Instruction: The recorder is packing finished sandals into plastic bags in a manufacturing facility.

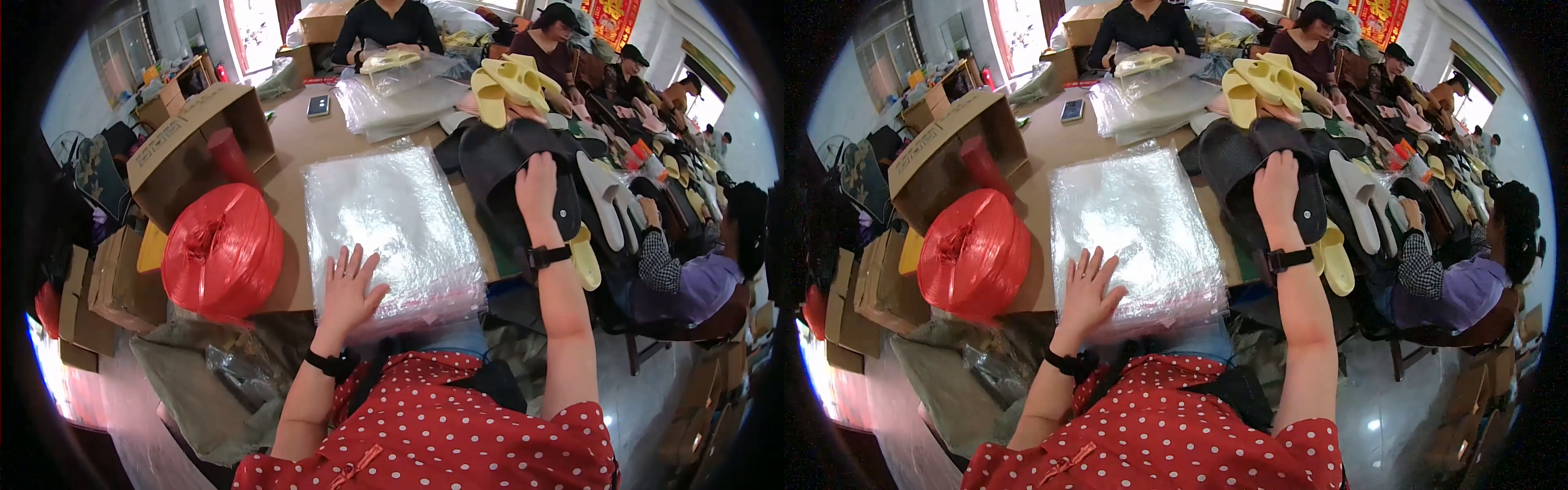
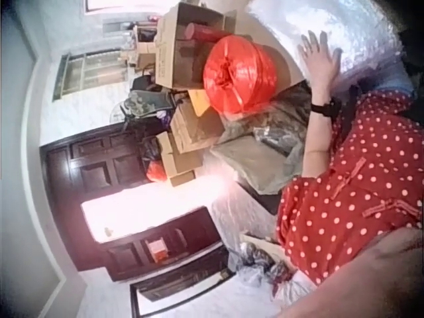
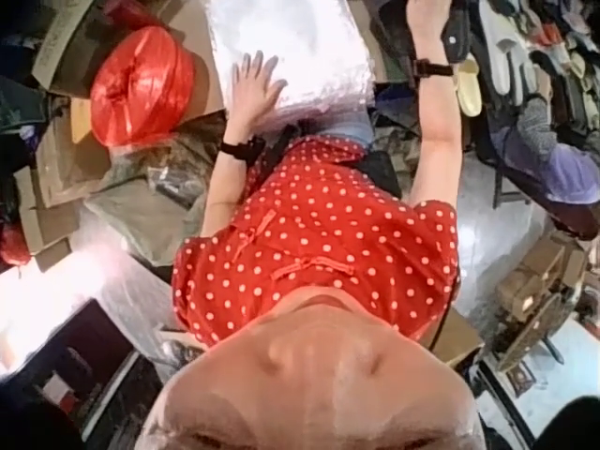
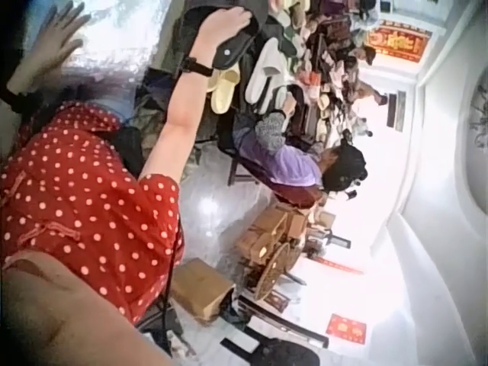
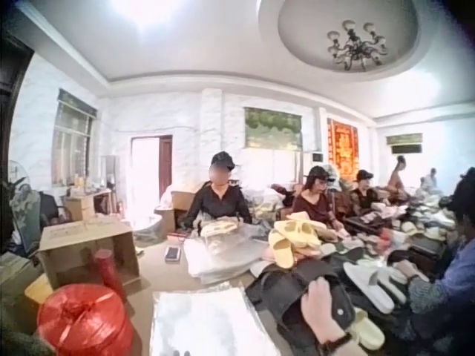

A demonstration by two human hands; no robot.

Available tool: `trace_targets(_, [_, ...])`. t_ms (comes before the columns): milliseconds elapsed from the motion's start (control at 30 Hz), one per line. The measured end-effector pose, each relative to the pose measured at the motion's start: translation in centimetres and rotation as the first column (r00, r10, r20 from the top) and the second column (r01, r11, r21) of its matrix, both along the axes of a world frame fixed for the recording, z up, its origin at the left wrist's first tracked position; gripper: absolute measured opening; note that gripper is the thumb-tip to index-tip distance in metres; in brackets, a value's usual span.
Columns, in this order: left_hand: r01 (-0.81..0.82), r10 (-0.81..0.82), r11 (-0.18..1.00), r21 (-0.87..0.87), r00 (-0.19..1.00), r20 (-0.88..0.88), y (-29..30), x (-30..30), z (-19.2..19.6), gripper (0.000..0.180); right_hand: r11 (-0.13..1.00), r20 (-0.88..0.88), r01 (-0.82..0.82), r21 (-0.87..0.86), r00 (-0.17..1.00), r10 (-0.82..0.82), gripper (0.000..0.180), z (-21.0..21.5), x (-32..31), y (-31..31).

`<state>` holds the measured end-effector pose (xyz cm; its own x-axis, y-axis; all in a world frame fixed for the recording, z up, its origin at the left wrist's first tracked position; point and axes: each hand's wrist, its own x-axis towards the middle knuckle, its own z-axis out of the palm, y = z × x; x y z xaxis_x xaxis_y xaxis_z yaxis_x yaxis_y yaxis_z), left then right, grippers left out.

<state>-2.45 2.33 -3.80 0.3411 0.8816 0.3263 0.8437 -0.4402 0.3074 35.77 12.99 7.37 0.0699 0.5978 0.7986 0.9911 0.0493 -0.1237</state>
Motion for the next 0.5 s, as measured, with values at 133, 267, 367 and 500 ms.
trace_targets(133, [0.001,-0.002,1.0,0.007,1.0,0.017,0.1,-0.3,0.0,0.063,0.966,-0.091,-0.252,0.056,0.962,0.256,0.018,3.0,-4.7,-3.2])
trace_targets(267, [-0.014,0.014,1.0,-0.007,1.0,-0.016,0.1,0.0,0.1,0.063,0.82,-0.425,-0.569,-0.055,0.757,0.497,0.023,-1.2,-10.0,-2.7])
trace_targets(367, [-0.014,0.013,1.0,-0.02,1.0,-0.028,0.3,0.1,-0.3,0.063,0.758,-0.569,-0.631,-0.164,0.688,0.45,0.024,-4.6,-13.8,-2.3])
trace_targets(500, [-0.022,0.018,0.999,-0.033,0.994,-0.111,0.5,-0.1,-0.6,0.06,0.706,-0.623,-0.663,-0.247,0.667,0.408,0.053,-7.3,-16.2,-2.0])
